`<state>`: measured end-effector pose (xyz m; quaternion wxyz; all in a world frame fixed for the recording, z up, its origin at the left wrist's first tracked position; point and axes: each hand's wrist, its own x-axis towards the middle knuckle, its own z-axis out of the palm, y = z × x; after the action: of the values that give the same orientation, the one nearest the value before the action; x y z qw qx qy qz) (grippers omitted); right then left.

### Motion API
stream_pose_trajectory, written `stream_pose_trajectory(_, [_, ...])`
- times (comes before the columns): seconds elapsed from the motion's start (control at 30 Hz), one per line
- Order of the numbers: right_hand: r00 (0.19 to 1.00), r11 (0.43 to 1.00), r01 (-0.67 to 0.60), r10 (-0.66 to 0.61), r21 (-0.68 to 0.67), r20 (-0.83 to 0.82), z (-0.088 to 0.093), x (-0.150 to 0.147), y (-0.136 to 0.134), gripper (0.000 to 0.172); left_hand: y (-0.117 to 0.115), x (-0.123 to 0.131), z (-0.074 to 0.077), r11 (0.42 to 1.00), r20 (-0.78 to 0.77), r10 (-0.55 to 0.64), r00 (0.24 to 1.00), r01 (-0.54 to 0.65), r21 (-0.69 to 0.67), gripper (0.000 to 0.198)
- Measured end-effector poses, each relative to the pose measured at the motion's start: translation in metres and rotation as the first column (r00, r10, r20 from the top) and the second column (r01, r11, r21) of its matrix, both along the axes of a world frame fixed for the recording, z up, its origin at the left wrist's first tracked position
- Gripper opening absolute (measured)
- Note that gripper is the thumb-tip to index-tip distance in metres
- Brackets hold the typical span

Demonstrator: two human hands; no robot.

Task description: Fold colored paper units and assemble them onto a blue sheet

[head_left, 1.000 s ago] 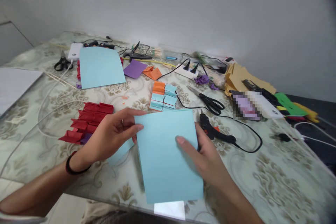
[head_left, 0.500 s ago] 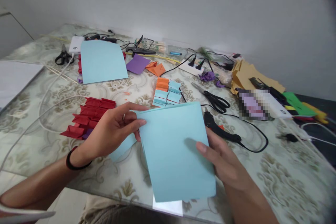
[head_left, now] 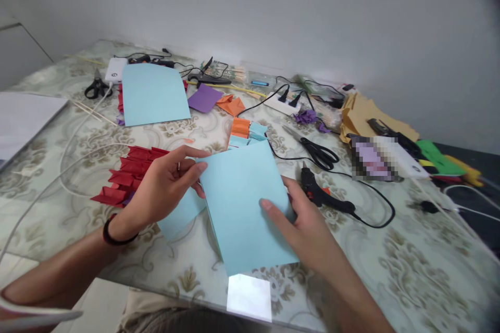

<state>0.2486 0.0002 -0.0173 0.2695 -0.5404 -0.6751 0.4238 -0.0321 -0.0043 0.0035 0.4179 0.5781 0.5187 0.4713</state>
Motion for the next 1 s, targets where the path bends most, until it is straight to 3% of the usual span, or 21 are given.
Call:
stream_pose_trajectory(0.27, [0.999, 0.999, 0.037, -0.036, 0.029, -0.034, -0.001, -0.004, 0.000, 0.055, 0.001, -0.001, -0.005, 0.998, 0.029, -0.044, 0.999, 0.045, -0.041, 0.029])
stream_pose_trajectory(0.4, [0.985, 0.993, -0.043, 0.023, -0.111, -0.171, 0.008, 0.008, 0.003, 0.053, 0.002, -0.002, -0.005, 0.999, 0.058, -0.022, 0.998, 0.024, -0.033, 0.029])
stream_pose_trajectory(0.47, [0.970, 0.977, -0.096, 0.050, -0.189, -0.239, 0.012, 0.020, 0.007, 0.052, 0.003, -0.002, -0.003, 1.000, 0.075, 0.013, 0.997, -0.011, -0.019, 0.028])
stream_pose_trajectory(0.63, [0.961, 0.967, -0.108, 0.042, -0.231, -0.275, 0.009, 0.047, 0.019, 0.046, 0.004, -0.003, 0.005, 0.989, 0.120, 0.147, 0.982, -0.150, 0.015, 0.031])
stream_pose_trajectory(0.73, [0.950, 0.939, -0.168, 0.073, -0.299, -0.303, 0.009, 0.051, 0.020, 0.056, 0.006, -0.005, 0.006, 0.982, 0.125, 0.185, 0.975, -0.188, 0.015, 0.033])
stream_pose_trajectory(0.87, [0.924, 0.963, -0.201, 0.125, -0.182, -0.360, 0.015, 0.048, 0.017, 0.093, 0.011, -0.010, 0.000, 0.968, 0.198, 0.247, 0.949, -0.253, 0.005, 0.034])
stream_pose_trajectory(0.93, [0.912, 0.974, -0.180, 0.114, -0.135, -0.393, 0.016, 0.044, 0.016, 0.094, 0.014, -0.011, -0.003, 0.963, 0.274, 0.262, 0.925, -0.269, -0.014, 0.035])
stream_pose_trajectory(1.0, [0.910, 0.992, -0.107, 0.069, -0.071, -0.408, 0.013, 0.038, 0.015, 0.082, 0.015, -0.011, -0.006, 0.965, 0.323, 0.257, 0.911, -0.257, -0.043, 0.036])
